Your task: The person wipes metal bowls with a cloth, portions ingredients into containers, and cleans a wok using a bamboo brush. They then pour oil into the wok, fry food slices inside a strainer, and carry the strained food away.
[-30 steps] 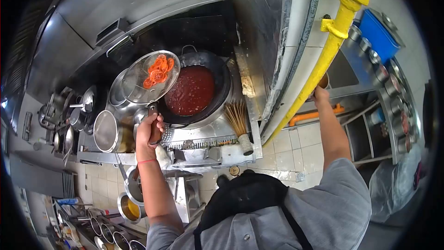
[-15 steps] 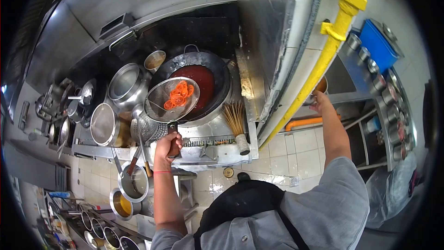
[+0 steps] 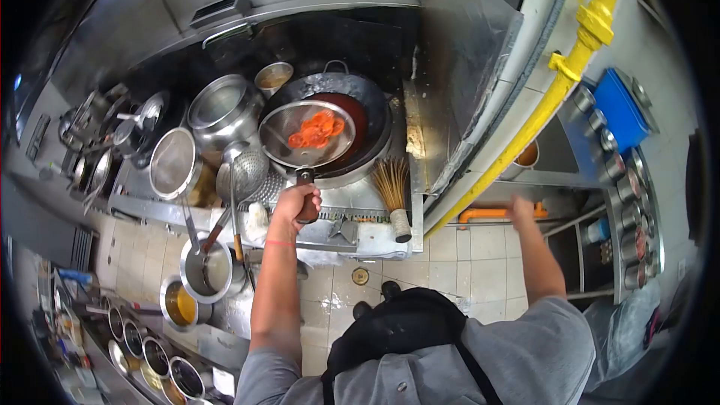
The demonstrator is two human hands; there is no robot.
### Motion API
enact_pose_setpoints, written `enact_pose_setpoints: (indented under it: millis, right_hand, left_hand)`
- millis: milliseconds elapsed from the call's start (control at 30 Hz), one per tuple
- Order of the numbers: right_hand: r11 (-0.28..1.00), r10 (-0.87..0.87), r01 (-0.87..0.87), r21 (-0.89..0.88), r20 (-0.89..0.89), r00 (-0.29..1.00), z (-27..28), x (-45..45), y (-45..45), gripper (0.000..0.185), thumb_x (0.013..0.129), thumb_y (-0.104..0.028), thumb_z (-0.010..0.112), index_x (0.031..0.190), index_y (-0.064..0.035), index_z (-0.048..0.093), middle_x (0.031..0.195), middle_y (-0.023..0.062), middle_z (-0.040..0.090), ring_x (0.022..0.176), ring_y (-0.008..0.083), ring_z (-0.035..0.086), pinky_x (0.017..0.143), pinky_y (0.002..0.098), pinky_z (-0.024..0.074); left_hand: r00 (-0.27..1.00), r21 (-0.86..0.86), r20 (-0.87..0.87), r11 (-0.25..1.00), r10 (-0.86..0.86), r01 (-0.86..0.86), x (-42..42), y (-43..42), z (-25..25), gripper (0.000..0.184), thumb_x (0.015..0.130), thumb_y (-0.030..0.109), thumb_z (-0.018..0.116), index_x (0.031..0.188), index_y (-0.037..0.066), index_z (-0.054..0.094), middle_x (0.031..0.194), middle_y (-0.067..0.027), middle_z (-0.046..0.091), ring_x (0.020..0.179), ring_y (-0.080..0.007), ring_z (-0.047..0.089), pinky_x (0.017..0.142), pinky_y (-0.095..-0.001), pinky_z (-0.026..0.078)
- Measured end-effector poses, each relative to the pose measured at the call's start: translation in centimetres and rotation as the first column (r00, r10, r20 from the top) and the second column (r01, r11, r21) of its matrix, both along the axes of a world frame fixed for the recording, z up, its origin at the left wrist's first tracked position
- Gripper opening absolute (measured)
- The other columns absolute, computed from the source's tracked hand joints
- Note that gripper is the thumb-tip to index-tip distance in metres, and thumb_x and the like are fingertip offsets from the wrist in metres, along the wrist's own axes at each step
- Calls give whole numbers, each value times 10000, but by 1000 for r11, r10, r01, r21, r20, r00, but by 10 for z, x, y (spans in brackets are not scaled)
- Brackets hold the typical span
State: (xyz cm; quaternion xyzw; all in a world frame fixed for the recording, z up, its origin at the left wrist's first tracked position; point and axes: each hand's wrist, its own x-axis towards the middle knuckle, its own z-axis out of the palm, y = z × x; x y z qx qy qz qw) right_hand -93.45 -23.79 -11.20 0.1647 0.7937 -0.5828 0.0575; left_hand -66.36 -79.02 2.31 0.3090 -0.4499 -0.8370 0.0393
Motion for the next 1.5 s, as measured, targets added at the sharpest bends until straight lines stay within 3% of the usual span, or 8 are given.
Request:
enact_pose_setpoints:
  millis: [133,200,267,500,833,1267,1433,1500]
  right_hand:
    - [926,372,-358,-120,445,815,-97,71,23,334,794,-272,667,1032,-42,626,795,92,629,726,244,613,683,445,535]
    - [-168,770,-903,396,625,131,-123,94,1,384,764,-350,661,1093,-153,632,833,78,676,776,245,656,717,414,527]
    - [-763,634,-389,516,715,-295,-119,118,-42,356,745,-418,630,980,-157,692,843,80,705,785,264,673,723,403,519]
    - [-508,834,-834,216,367,-412,-158,95,-122,163,788,-176,591,752,-31,655,719,137,655,581,268,633,565,380,524]
    - [-926,223,126,357,784,-580,-166,111,-192,237,784,-315,593,918,-140,681,854,93,687,771,232,663,682,380,524]
    - [-185,-168,842,506,828,-535,-122,298,-114,204,756,-322,637,881,-176,707,891,83,710,870,266,692,724,388,545]
    - [-964,221,3,266,807,-548,-121,420,-43,332,727,-254,724,1030,-125,684,854,71,704,724,228,687,686,335,560]
    - [-72,-589,910,408,719,-369,-115,456,-23,284,804,-151,686,1014,35,644,820,148,673,668,279,666,544,379,556]
  left_hand:
    - [996,-55,-52,996,-68,65,-2,5,-21,141,885,100,540,764,29,550,611,-45,530,545,-147,530,504,-286,471]
    - [986,-4,-164,1000,12,-12,-6,17,-41,122,859,88,567,756,23,564,608,-59,552,493,-162,527,507,-294,478]
    - [978,45,-198,998,62,-54,4,44,-36,79,877,93,573,857,17,561,681,-49,558,547,-142,549,513,-304,510]
    - [944,-24,-154,954,292,-299,101,201,17,79,864,80,593,826,20,558,646,-23,544,499,-115,540,445,-292,461]
    - [719,78,-97,725,689,-684,298,538,-15,121,930,129,540,933,34,466,691,-37,517,521,-118,530,472,-285,465]
    - [-184,147,111,-199,977,-969,282,1055,0,179,894,84,599,1014,44,472,764,-47,547,553,-115,533,477,-272,452]
    - [-566,140,280,-617,775,-775,224,1162,-3,150,888,74,585,990,41,480,736,-58,547,525,-133,529,457,-275,451]
    - [-651,28,198,-668,733,-744,223,1190,-21,139,897,100,579,978,35,485,721,-65,544,510,-145,524,448,-283,459]
